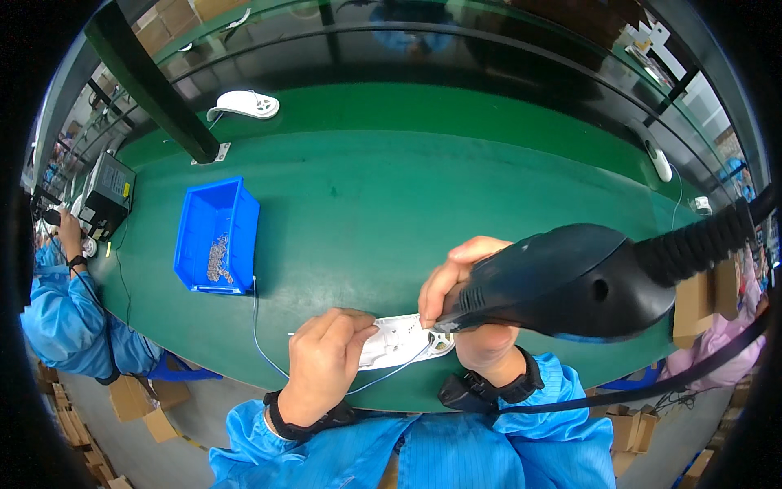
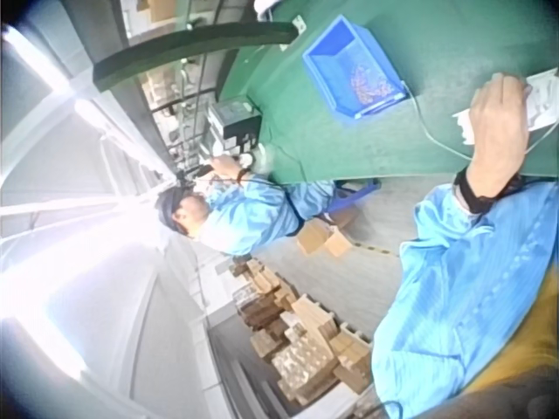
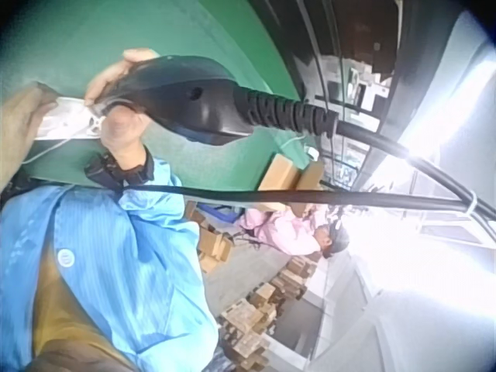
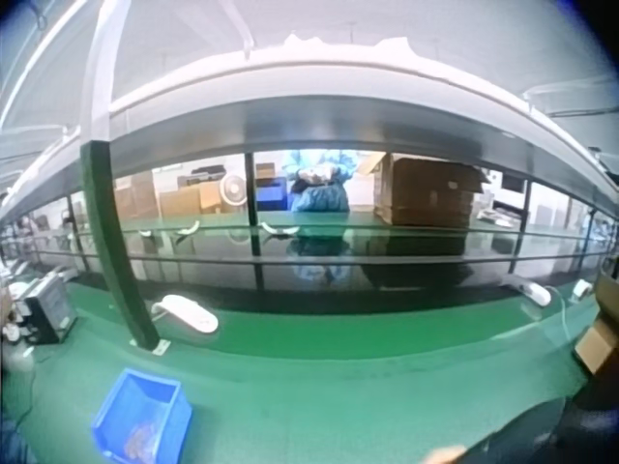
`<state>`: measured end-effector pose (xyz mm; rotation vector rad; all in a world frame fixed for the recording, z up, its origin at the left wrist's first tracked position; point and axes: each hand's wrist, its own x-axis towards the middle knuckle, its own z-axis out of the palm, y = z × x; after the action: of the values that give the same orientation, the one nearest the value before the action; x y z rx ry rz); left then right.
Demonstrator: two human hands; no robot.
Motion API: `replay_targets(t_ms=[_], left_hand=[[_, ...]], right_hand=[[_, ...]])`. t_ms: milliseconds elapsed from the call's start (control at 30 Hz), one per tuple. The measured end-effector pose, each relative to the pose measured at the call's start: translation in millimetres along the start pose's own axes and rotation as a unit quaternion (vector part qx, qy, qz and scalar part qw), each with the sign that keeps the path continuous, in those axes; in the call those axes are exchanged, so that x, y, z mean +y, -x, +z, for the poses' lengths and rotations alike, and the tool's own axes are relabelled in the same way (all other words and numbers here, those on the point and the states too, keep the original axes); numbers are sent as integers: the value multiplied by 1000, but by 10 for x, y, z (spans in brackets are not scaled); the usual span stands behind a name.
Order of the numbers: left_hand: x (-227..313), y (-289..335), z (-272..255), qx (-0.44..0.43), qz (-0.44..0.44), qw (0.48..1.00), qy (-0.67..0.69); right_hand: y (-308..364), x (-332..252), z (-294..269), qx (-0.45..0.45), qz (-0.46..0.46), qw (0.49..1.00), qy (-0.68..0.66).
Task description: The worker uses an electric screwdriver to fasten components into a white plastic electronic housing at a factory assembly line.
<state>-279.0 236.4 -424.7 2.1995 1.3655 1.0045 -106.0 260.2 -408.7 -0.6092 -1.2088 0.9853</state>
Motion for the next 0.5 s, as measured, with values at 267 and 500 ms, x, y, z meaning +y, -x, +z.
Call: replay_targets(t_ms=[267, 500], left_hand=[[139, -20, 31, 12, 116, 993, -2], [104, -1, 12, -5, 72, 996, 51]], right_hand=[[-35, -311, 161, -86, -82, 981, -156], [0, -238, 229, -123, -124, 971, -161]])
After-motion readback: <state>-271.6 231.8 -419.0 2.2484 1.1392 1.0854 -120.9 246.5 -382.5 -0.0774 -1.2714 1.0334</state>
